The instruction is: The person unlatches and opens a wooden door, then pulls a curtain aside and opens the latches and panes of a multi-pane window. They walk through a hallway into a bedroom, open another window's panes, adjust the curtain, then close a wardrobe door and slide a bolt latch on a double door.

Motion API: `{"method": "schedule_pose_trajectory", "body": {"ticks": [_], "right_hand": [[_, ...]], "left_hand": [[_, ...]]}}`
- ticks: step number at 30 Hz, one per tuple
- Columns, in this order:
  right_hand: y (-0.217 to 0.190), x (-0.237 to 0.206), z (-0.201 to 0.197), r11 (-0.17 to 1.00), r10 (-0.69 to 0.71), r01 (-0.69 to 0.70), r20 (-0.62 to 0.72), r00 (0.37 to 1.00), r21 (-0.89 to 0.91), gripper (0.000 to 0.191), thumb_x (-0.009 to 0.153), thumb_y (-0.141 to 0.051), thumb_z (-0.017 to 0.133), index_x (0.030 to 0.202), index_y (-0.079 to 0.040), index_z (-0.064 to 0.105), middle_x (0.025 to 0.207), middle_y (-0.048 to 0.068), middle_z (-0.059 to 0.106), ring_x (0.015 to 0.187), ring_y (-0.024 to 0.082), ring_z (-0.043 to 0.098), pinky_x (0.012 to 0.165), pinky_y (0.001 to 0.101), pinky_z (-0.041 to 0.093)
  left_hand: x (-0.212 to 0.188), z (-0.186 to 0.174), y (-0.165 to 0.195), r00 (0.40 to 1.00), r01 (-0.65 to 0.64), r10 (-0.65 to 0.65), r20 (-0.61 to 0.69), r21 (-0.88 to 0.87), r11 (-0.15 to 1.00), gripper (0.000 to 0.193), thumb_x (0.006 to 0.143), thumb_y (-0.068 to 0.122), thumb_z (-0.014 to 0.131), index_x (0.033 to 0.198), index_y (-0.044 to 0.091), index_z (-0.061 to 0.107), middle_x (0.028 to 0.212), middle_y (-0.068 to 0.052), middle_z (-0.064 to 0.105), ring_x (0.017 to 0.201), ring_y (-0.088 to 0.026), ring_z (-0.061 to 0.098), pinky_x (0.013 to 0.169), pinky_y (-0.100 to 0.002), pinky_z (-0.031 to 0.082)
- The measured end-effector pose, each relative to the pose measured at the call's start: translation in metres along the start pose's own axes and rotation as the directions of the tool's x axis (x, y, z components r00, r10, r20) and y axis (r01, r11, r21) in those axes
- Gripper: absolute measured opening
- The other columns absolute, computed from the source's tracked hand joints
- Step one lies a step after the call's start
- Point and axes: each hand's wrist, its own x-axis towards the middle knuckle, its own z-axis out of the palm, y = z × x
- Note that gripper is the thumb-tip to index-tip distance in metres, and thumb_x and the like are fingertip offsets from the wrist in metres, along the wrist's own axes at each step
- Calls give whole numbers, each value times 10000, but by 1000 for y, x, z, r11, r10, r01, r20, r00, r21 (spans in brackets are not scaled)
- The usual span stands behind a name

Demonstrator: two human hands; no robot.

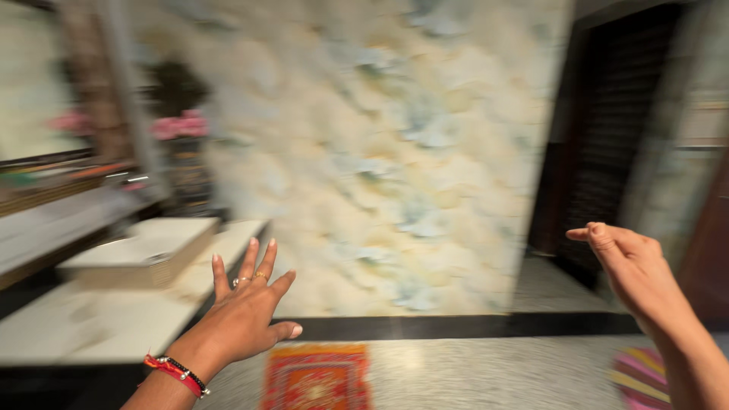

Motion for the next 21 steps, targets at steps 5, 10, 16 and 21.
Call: {"method": "schedule_pose_trajectory", "body": {"ticks": [5,10,16,21], "right_hand": [[-98,7,138,989,-58,69,86,995,-127,497,907,-466,695,1200,-74,780,1225,168,730,672,244,637,677,405,540],[-198,14,279,975,-204,175,241,949,138,486,896,-442,730,1219,-83,788,1350,176,720,645,338,664,669,451,569],[-324,8,432,920,-340,221,378,861,323,480,856,-450,721,1195,-116,787,1402,199,663,1065,352,678,880,488,543],[-416,-3,559,825,-468,223,406,785,519,497,849,-451,723,1193,-96,783,1374,209,674,1152,350,667,917,477,530]], "left_hand": [[-94,0,-153,966,258,-259,11,30,966,907,855,513,762,1574,181,320,1688,-162,-142,1561,-333,-237,1186,-689,-146],[-179,-11,-262,868,480,-473,-149,12,877,878,816,506,774,1547,181,412,1718,-159,-46,1548,-326,-161,1163,-698,-128],[-261,-7,-360,621,659,-596,-509,-73,749,638,804,454,744,1361,161,641,1680,-153,232,1548,-348,76,1176,-708,2],[-306,-3,-442,462,770,-640,-614,-81,633,722,808,468,733,1429,134,576,1611,-173,281,1547,-380,106,1175,-716,61]]}}
